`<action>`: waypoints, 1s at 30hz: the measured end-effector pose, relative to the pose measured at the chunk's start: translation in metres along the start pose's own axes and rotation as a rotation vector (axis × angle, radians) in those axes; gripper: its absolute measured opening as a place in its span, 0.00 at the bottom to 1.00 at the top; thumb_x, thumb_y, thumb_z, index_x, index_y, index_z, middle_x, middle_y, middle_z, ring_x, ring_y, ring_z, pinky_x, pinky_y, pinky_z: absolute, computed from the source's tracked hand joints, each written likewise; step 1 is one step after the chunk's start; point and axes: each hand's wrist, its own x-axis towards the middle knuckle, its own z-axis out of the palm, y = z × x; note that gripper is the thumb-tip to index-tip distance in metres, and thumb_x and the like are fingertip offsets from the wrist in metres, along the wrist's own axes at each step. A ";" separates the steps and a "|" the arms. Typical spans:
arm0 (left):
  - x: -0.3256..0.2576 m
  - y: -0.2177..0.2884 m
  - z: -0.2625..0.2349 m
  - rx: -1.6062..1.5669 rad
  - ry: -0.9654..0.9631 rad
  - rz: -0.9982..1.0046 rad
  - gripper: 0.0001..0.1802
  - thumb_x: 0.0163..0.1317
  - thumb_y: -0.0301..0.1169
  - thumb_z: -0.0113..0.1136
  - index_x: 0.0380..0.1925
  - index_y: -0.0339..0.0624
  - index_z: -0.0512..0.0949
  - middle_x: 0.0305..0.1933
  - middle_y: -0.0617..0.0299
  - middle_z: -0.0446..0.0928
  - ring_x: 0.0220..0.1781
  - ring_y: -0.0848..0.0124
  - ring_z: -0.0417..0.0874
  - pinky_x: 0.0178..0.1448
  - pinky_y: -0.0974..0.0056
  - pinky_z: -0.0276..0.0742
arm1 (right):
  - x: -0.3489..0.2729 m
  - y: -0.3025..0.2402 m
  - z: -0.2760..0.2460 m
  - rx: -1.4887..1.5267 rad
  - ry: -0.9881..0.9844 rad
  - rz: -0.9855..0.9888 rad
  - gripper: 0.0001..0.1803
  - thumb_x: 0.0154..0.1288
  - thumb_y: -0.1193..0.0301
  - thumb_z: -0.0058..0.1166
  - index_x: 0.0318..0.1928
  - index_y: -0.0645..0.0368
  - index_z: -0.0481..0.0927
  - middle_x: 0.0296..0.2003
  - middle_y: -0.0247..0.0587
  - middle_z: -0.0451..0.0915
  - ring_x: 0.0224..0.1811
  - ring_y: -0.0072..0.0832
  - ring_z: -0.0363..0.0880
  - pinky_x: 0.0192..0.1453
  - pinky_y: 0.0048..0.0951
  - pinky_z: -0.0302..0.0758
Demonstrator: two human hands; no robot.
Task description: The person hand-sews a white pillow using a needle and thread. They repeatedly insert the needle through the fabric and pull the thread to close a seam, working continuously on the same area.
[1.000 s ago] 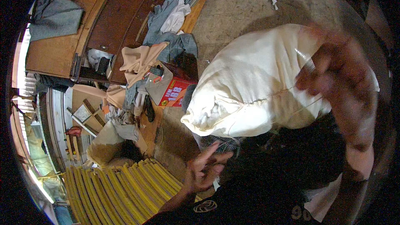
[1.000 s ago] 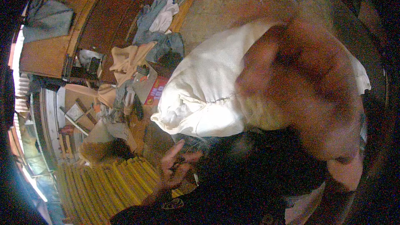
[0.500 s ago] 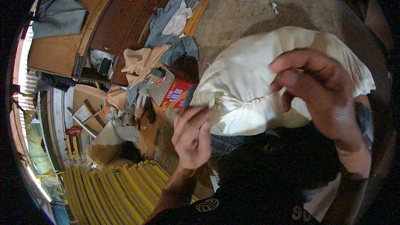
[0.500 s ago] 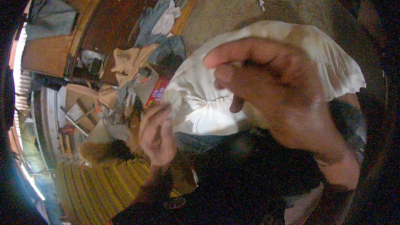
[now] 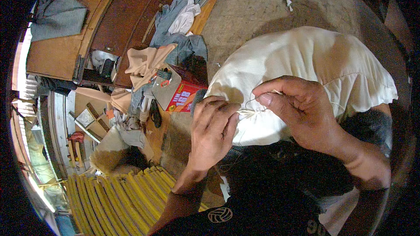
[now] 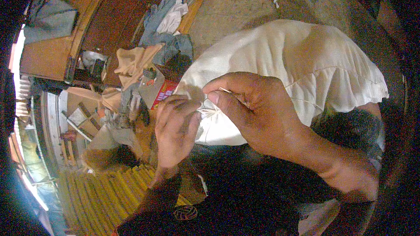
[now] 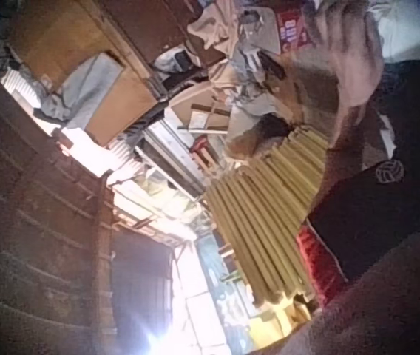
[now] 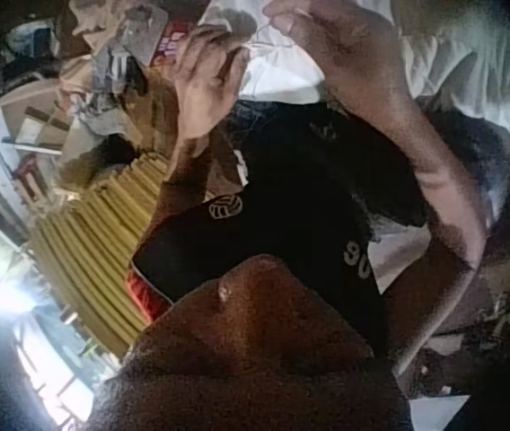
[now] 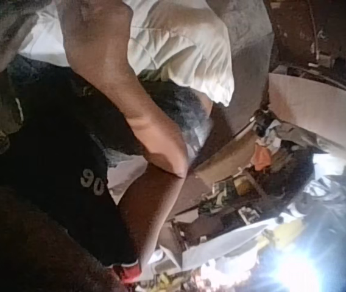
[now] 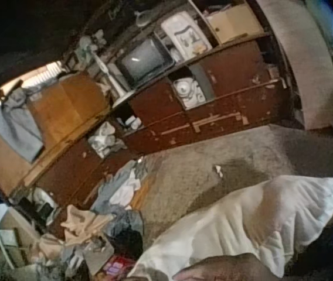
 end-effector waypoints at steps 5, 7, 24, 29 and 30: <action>-0.004 -0.010 0.001 -0.004 0.043 0.076 0.15 0.50 0.18 0.73 0.39 0.40 0.84 0.42 0.56 0.81 0.52 0.53 0.82 0.58 0.53 0.77 | 0.004 0.020 0.006 -0.081 0.068 -0.138 0.09 0.74 0.71 0.57 0.47 0.64 0.85 0.39 0.49 0.87 0.37 0.31 0.86 0.41 0.31 0.80; -0.007 -0.014 0.004 -0.017 0.080 0.104 0.16 0.49 0.18 0.73 0.39 0.41 0.83 0.42 0.56 0.81 0.52 0.52 0.82 0.58 0.52 0.78 | 0.005 0.021 0.006 -0.093 0.067 -0.124 0.09 0.74 0.71 0.57 0.47 0.63 0.85 0.38 0.50 0.87 0.36 0.32 0.86 0.41 0.32 0.80; -0.012 -0.013 0.007 -0.080 0.176 0.120 0.14 0.48 0.15 0.72 0.35 0.38 0.83 0.42 0.55 0.80 0.51 0.50 0.82 0.55 0.51 0.80 | 0.003 0.016 0.009 -0.130 0.048 -0.097 0.11 0.74 0.69 0.56 0.45 0.64 0.85 0.37 0.51 0.87 0.39 0.41 0.88 0.44 0.36 0.81; -0.011 -0.015 0.008 -0.090 0.185 0.123 0.13 0.49 0.15 0.71 0.35 0.37 0.83 0.41 0.54 0.80 0.50 0.51 0.83 0.55 0.52 0.80 | 0.005 0.011 0.007 -0.171 0.021 -0.112 0.10 0.74 0.70 0.55 0.44 0.65 0.85 0.36 0.52 0.87 0.38 0.41 0.88 0.42 0.36 0.81; -0.012 -0.016 0.008 -0.091 0.186 0.126 0.13 0.49 0.15 0.71 0.35 0.37 0.83 0.41 0.54 0.80 0.50 0.51 0.83 0.55 0.52 0.80 | 0.005 0.012 0.007 -0.204 0.020 -0.144 0.10 0.75 0.70 0.55 0.43 0.65 0.84 0.36 0.51 0.87 0.38 0.40 0.88 0.42 0.36 0.81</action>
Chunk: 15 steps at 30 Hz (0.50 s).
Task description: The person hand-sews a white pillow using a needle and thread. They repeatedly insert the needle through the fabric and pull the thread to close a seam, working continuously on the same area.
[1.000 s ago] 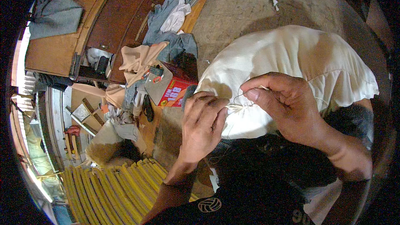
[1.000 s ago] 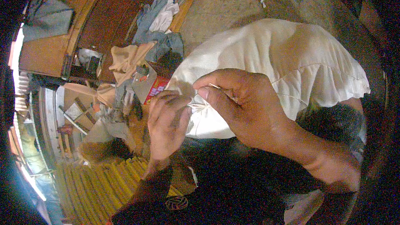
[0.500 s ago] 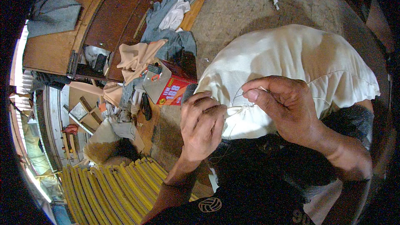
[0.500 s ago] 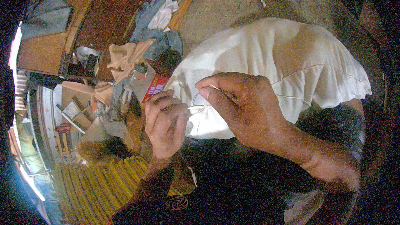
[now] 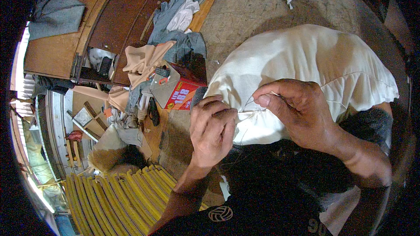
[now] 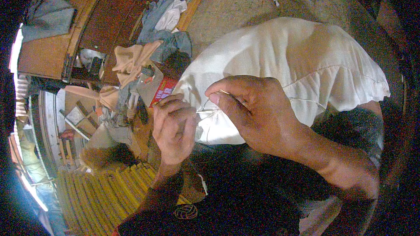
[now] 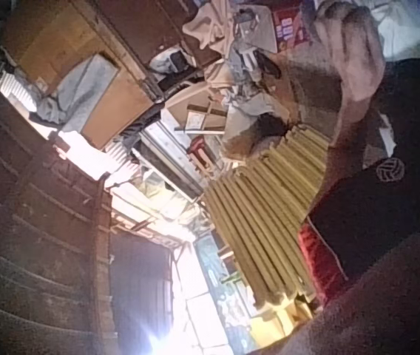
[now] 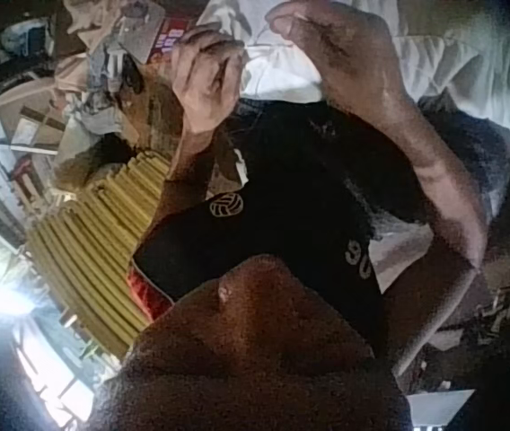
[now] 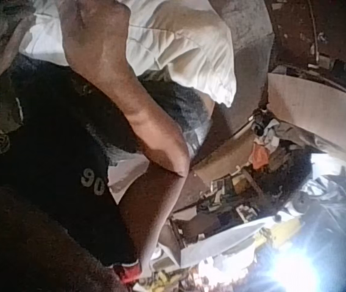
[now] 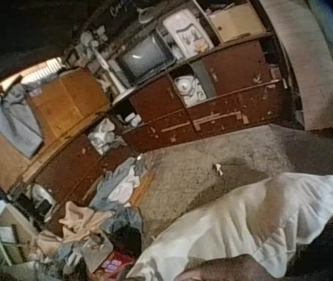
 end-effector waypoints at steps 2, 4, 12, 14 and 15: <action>-0.002 -0.001 0.001 -0.010 -0.006 -0.002 0.14 0.50 0.16 0.71 0.37 0.39 0.82 0.42 0.55 0.81 0.51 0.51 0.83 0.57 0.52 0.78 | -0.002 0.000 0.000 0.072 -0.029 0.035 0.11 0.75 0.70 0.54 0.43 0.65 0.84 0.36 0.51 0.87 0.37 0.39 0.88 0.42 0.35 0.81; -0.003 -0.002 0.000 -0.010 -0.009 -0.009 0.14 0.51 0.16 0.71 0.39 0.41 0.82 0.43 0.55 0.82 0.52 0.51 0.83 0.58 0.52 0.77 | -0.001 -0.001 -0.001 0.081 -0.086 0.073 0.11 0.75 0.70 0.53 0.43 0.65 0.84 0.36 0.51 0.87 0.37 0.39 0.88 0.42 0.35 0.81; -0.003 0.004 0.003 -0.009 0.016 -0.039 0.12 0.51 0.14 0.68 0.36 0.37 0.83 0.43 0.52 0.80 0.50 0.51 0.83 0.56 0.52 0.80 | 0.007 0.012 -0.002 0.123 -0.188 0.055 0.14 0.76 0.65 0.52 0.43 0.64 0.84 0.36 0.52 0.86 0.38 0.41 0.87 0.44 0.36 0.81; -0.009 0.001 0.002 0.000 0.031 -0.075 0.12 0.51 0.15 0.67 0.37 0.37 0.84 0.43 0.52 0.80 0.50 0.51 0.83 0.56 0.52 0.79 | 0.009 0.008 0.003 0.107 -0.176 0.079 0.15 0.76 0.65 0.51 0.43 0.64 0.84 0.36 0.52 0.86 0.38 0.42 0.87 0.44 0.37 0.81; -0.011 0.001 0.003 0.000 0.042 -0.092 0.12 0.51 0.15 0.67 0.37 0.37 0.84 0.43 0.52 0.80 0.50 0.52 0.83 0.56 0.52 0.79 | 0.008 0.006 0.003 0.094 -0.168 0.092 0.15 0.76 0.65 0.51 0.43 0.64 0.84 0.36 0.51 0.86 0.39 0.43 0.87 0.44 0.37 0.81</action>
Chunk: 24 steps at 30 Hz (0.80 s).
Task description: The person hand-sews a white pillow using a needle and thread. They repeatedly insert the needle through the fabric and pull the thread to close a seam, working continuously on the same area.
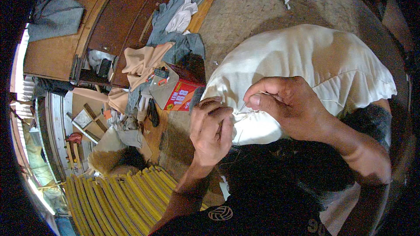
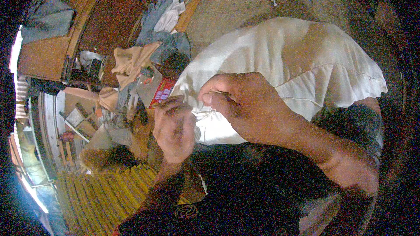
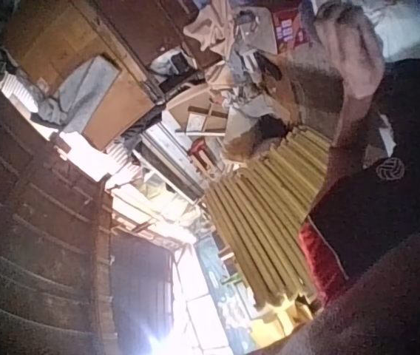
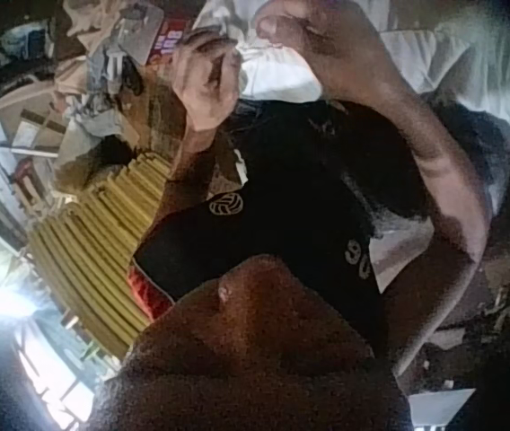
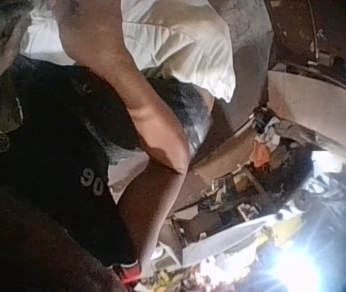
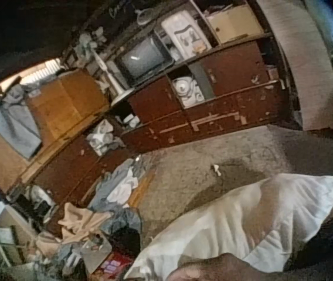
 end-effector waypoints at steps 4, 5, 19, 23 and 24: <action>0.003 0.004 -0.003 -0.003 -0.067 -0.045 0.13 0.53 0.16 0.67 0.40 0.38 0.85 0.43 0.51 0.80 0.49 0.52 0.82 0.56 0.53 0.78 | -0.005 -0.003 -0.001 -0.057 0.083 -0.060 0.12 0.76 0.66 0.51 0.45 0.62 0.82 0.37 0.51 0.86 0.39 0.45 0.87 0.43 0.38 0.80; 0.004 0.005 -0.003 -0.012 -0.091 -0.054 0.13 0.54 0.17 0.67 0.40 0.38 0.85 0.43 0.51 0.80 0.49 0.53 0.82 0.55 0.54 0.78 | -0.005 0.000 0.000 -0.057 0.099 -0.090 0.12 0.77 0.66 0.51 0.46 0.62 0.82 0.37 0.50 0.86 0.39 0.45 0.87 0.43 0.39 0.80; 0.004 0.003 -0.001 -0.025 -0.101 -0.103 0.11 0.57 0.20 0.69 0.40 0.38 0.83 0.44 0.50 0.81 0.48 0.52 0.81 0.55 0.54 0.76 | -0.007 -0.004 -0.001 -0.100 0.135 -0.109 0.08 0.76 0.71 0.53 0.46 0.62 0.81 0.36 0.49 0.85 0.36 0.41 0.87 0.41 0.35 0.81; 0.003 0.003 -0.002 -0.023 -0.088 -0.101 0.11 0.56 0.19 0.68 0.40 0.39 0.82 0.44 0.50 0.81 0.49 0.52 0.81 0.56 0.53 0.76 | -0.006 0.000 0.002 -0.025 0.178 -0.091 0.08 0.76 0.70 0.53 0.46 0.61 0.82 0.36 0.48 0.85 0.36 0.41 0.87 0.41 0.36 0.80; 0.003 0.003 -0.002 -0.025 -0.087 -0.101 0.11 0.56 0.19 0.68 0.40 0.39 0.82 0.45 0.50 0.81 0.49 0.52 0.81 0.56 0.53 0.76 | -0.007 0.002 0.002 0.000 0.197 -0.102 0.08 0.76 0.70 0.53 0.46 0.61 0.82 0.36 0.48 0.85 0.36 0.41 0.87 0.41 0.36 0.80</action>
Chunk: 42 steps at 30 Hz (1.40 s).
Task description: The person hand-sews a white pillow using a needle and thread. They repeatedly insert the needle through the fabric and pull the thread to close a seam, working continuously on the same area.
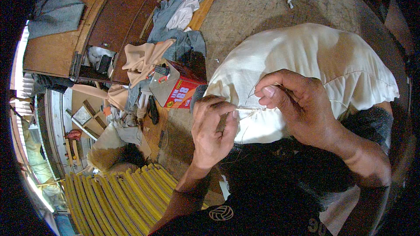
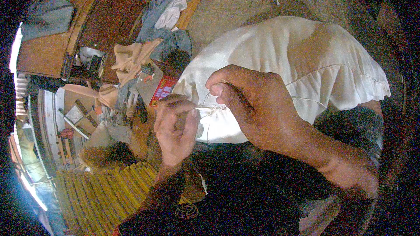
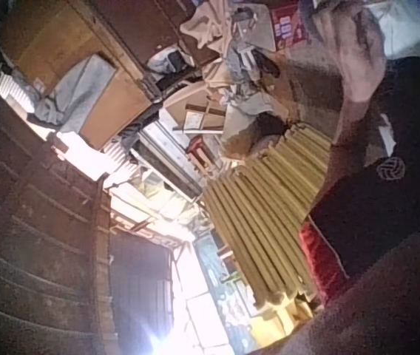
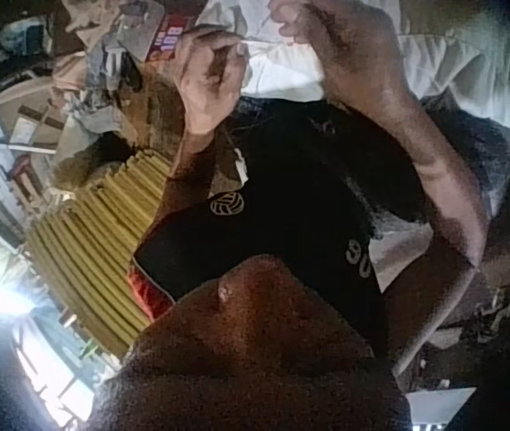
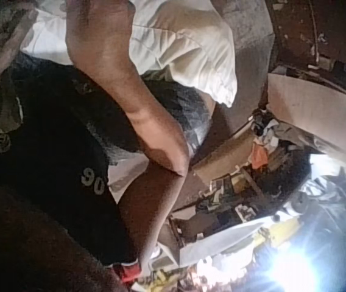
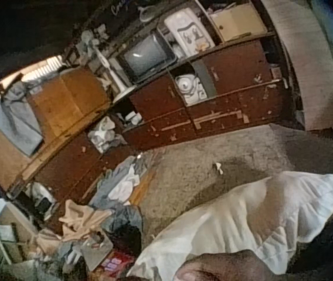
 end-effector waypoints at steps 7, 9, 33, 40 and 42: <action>0.000 0.000 0.001 -0.020 -0.002 0.003 0.12 0.56 0.18 0.67 0.41 0.39 0.81 0.44 0.50 0.80 0.49 0.52 0.81 0.57 0.53 0.76 | 0.000 -0.008 -0.002 -0.100 -0.064 0.019 0.08 0.76 0.70 0.52 0.46 0.61 0.82 0.39 0.49 0.86 0.39 0.44 0.87 0.43 0.36 0.81; 0.000 0.000 0.001 -0.022 0.001 0.000 0.12 0.56 0.18 0.67 0.41 0.39 0.81 0.44 0.50 0.80 0.49 0.51 0.81 0.57 0.53 0.76 | 0.000 -0.004 0.000 -0.112 -0.049 -0.036 0.09 0.76 0.71 0.52 0.46 0.61 0.82 0.39 0.50 0.86 0.40 0.45 0.87 0.43 0.37 0.81; -0.002 -0.003 0.006 -0.052 0.015 0.025 0.09 0.60 0.18 0.66 0.40 0.37 0.82 0.43 0.49 0.81 0.46 0.52 0.83 0.54 0.54 0.77 | 0.016 0.012 -0.003 -0.011 -0.354 0.003 0.15 0.75 0.65 0.52 0.42 0.64 0.84 0.34 0.48 0.87 0.37 0.37 0.87 0.44 0.35 0.81; -0.006 0.004 0.004 -0.334 0.116 -0.316 0.09 0.57 0.21 0.71 0.38 0.38 0.83 0.42 0.54 0.84 0.47 0.57 0.84 0.54 0.56 0.79 | 0.010 0.009 0.004 0.148 -0.175 0.186 0.15 0.76 0.65 0.52 0.43 0.66 0.83 0.35 0.47 0.87 0.37 0.32 0.87 0.45 0.34 0.82; -0.003 0.004 -0.009 -0.217 -0.016 -0.144 0.09 0.57 0.21 0.72 0.38 0.37 0.84 0.42 0.54 0.85 0.50 0.56 0.84 0.56 0.55 0.79 | 0.010 0.008 -0.003 0.218 -0.176 0.186 0.16 0.77 0.64 0.52 0.43 0.67 0.83 0.35 0.46 0.87 0.38 0.30 0.86 0.45 0.33 0.82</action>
